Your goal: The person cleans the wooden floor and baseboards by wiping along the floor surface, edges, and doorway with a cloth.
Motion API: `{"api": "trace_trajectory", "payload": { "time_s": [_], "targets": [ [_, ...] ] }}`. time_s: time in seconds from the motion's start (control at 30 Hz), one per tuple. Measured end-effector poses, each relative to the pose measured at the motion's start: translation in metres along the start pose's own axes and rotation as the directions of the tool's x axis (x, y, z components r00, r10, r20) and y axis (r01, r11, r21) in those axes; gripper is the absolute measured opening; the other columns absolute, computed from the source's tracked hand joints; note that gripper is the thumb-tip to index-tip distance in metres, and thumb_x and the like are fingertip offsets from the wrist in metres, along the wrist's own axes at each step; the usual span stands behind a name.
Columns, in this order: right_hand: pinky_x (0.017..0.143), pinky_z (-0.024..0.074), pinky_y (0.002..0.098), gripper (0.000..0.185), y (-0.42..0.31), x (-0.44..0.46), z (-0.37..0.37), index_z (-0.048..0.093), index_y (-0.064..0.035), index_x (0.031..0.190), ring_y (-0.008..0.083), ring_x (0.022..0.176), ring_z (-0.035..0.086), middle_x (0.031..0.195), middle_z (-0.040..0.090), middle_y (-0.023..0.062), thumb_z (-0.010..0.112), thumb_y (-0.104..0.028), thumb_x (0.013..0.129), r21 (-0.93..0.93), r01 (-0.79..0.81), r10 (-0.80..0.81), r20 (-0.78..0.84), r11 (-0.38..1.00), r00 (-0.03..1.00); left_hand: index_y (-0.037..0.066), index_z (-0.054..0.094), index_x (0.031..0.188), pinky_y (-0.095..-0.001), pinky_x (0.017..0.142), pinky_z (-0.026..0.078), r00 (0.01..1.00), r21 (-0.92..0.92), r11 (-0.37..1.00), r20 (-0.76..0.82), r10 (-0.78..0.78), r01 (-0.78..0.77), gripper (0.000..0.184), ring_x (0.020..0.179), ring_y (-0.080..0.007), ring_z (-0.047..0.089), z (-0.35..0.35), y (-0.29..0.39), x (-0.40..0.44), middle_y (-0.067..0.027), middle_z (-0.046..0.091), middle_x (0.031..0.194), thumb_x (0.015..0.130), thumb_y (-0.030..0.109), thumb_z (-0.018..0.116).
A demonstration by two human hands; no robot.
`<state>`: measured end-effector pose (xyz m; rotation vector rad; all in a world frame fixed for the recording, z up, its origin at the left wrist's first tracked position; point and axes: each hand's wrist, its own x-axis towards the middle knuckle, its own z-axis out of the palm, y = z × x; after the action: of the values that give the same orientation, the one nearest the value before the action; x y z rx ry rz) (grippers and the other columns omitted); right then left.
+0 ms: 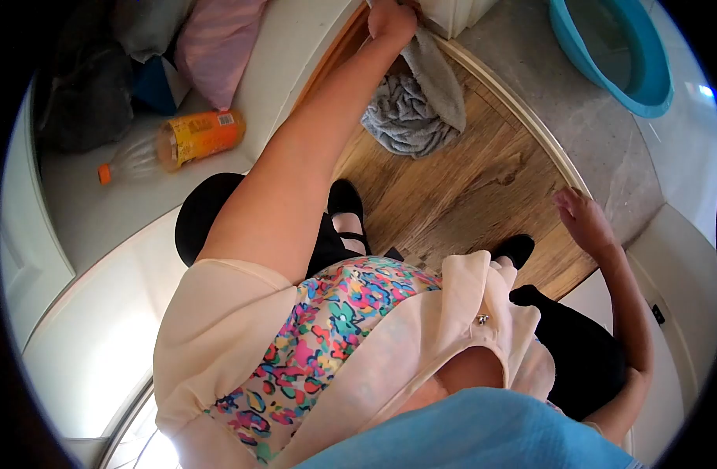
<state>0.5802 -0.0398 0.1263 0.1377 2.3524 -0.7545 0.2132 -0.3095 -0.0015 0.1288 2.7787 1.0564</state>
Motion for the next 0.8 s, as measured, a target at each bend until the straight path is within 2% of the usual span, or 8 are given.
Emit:
{"api": "trace_trajectory", "payload": {
  "time_s": [0.17, 0.3, 0.47, 0.5, 0.57, 0.7, 0.77, 0.8],
  "targets": [
    [0.081, 0.0491, 0.0464, 0.016, 0.019, -0.001, 0.013, 0.056, 0.0011, 0.103, 0.0412, 0.096, 0.06, 0.1, 0.062, 0.0216, 0.055, -0.009, 0.091, -0.027, 0.037, -0.036, 0.038, 0.999, 0.999, -0.002, 0.051, 0.124, -0.0521, 0.088, 0.047, 0.948, 0.147, 0.939, -0.025, 0.318, -0.311, 0.039, 0.108, -0.0475, 0.055, 0.01, -0.028, 0.006, -0.0288, 0.059, 0.114, 0.091, 0.018, 0.049],
    [0.079, 0.0499, 0.044, 0.011, 0.002, 0.008, 0.004, 0.056, 0.0005, 0.099, 0.039, 0.093, 0.061, 0.098, 0.062, 0.0191, 0.056, -0.006, 0.089, -0.048, 0.091, -0.09, 0.016, 0.995, 0.996, 0.006, 0.059, 0.122, -0.0489, 0.091, 0.047, 0.96, 0.066, 0.958, 0.01, 0.28, -0.28, 0.043, 0.104, -0.0425, 0.058, 0.032, -0.031, -0.034, -0.0214, 0.06, 0.115, 0.083, 0.025, 0.057],
    [0.078, 0.0502, 0.0437, 0.011, -0.005, 0.021, 0.003, 0.055, -0.0004, 0.097, 0.0404, 0.092, 0.061, 0.097, 0.062, 0.0191, 0.057, -0.006, 0.088, -0.053, 0.109, -0.109, -0.01, 0.993, 0.994, 0.006, 0.061, 0.117, -0.0498, 0.088, 0.047, 0.878, -0.035, 0.888, -0.172, 0.446, -0.458, 0.039, 0.101, -0.0418, 0.058, 0.025, -0.05, -0.035, -0.0203, 0.06, 0.115, 0.083, 0.023, 0.056],
    [0.078, 0.0502, 0.0439, 0.011, -0.008, 0.022, 0.002, 0.055, -0.0006, 0.097, 0.0407, 0.092, 0.06, 0.097, 0.062, 0.0193, 0.057, -0.006, 0.088, -0.052, 0.118, -0.118, -0.009, 0.992, 0.993, 0.006, 0.061, 0.117, -0.0498, 0.088, 0.047, 0.876, -0.036, 0.887, -0.175, 0.449, -0.461, 0.039, 0.101, -0.0418, 0.058, 0.022, -0.053, -0.032, -0.0203, 0.06, 0.115, 0.083, 0.023, 0.056],
    [0.078, 0.0502, 0.0441, 0.011, -0.013, 0.023, 0.0, 0.055, -0.0008, 0.098, 0.041, 0.093, 0.06, 0.098, 0.062, 0.0195, 0.057, -0.006, 0.088, -0.05, 0.126, -0.127, -0.007, 0.991, 0.992, 0.007, 0.059, 0.123, -0.049, 0.089, 0.047, 0.939, -0.099, 0.965, -0.273, 0.209, -0.243, 0.041, 0.103, -0.0444, 0.057, 0.019, -0.058, -0.028, -0.0226, 0.06, 0.115, 0.085, 0.021, 0.055],
    [0.082, 0.0499, 0.0455, 0.011, -0.017, 0.023, 0.0, 0.056, -0.0004, 0.1, 0.0396, 0.097, 0.06, 0.101, 0.061, 0.0193, 0.055, -0.006, 0.091, -0.037, 0.086, -0.085, 0.018, 0.996, 0.996, 0.0, 0.049, 0.134, -0.0504, 0.09, 0.047, 0.892, -0.103, 0.986, -0.446, 0.073, -0.132, 0.052, 0.104, -0.0421, 0.06, 0.023, -0.056, -0.013, -0.0241, 0.06, 0.117, 0.086, 0.019, 0.057],
    [0.083, 0.0502, 0.0451, 0.012, -0.018, 0.022, 0.001, 0.057, -0.0007, 0.101, 0.0388, 0.099, 0.06, 0.103, 0.061, 0.0186, 0.055, -0.005, 0.09, -0.014, 0.088, -0.088, 0.027, 0.996, 0.996, 0.0, 0.041, 0.14, -0.0501, 0.09, 0.049, 0.749, 0.41, 0.761, -0.232, 0.62, -0.503, 0.054, 0.11, -0.045, 0.057, 0.001, -0.039, -0.007, -0.0255, 0.06, 0.118, 0.091, 0.02, 0.052],
    [0.083, 0.0504, 0.045, 0.013, -0.022, 0.022, -0.001, 0.058, -0.001, 0.102, 0.0384, 0.099, 0.06, 0.105, 0.061, 0.018, 0.056, -0.004, 0.089, -0.032, 0.083, -0.081, 0.041, 0.996, 0.996, 0.0, 0.041, 0.14, -0.0501, 0.09, 0.049, 0.756, 0.41, 0.765, -0.23, 0.613, -0.496, 0.054, 0.11, -0.045, 0.057, -0.012, -0.031, -0.008, -0.0255, 0.06, 0.118, 0.091, 0.02, 0.052]
  ]
}}
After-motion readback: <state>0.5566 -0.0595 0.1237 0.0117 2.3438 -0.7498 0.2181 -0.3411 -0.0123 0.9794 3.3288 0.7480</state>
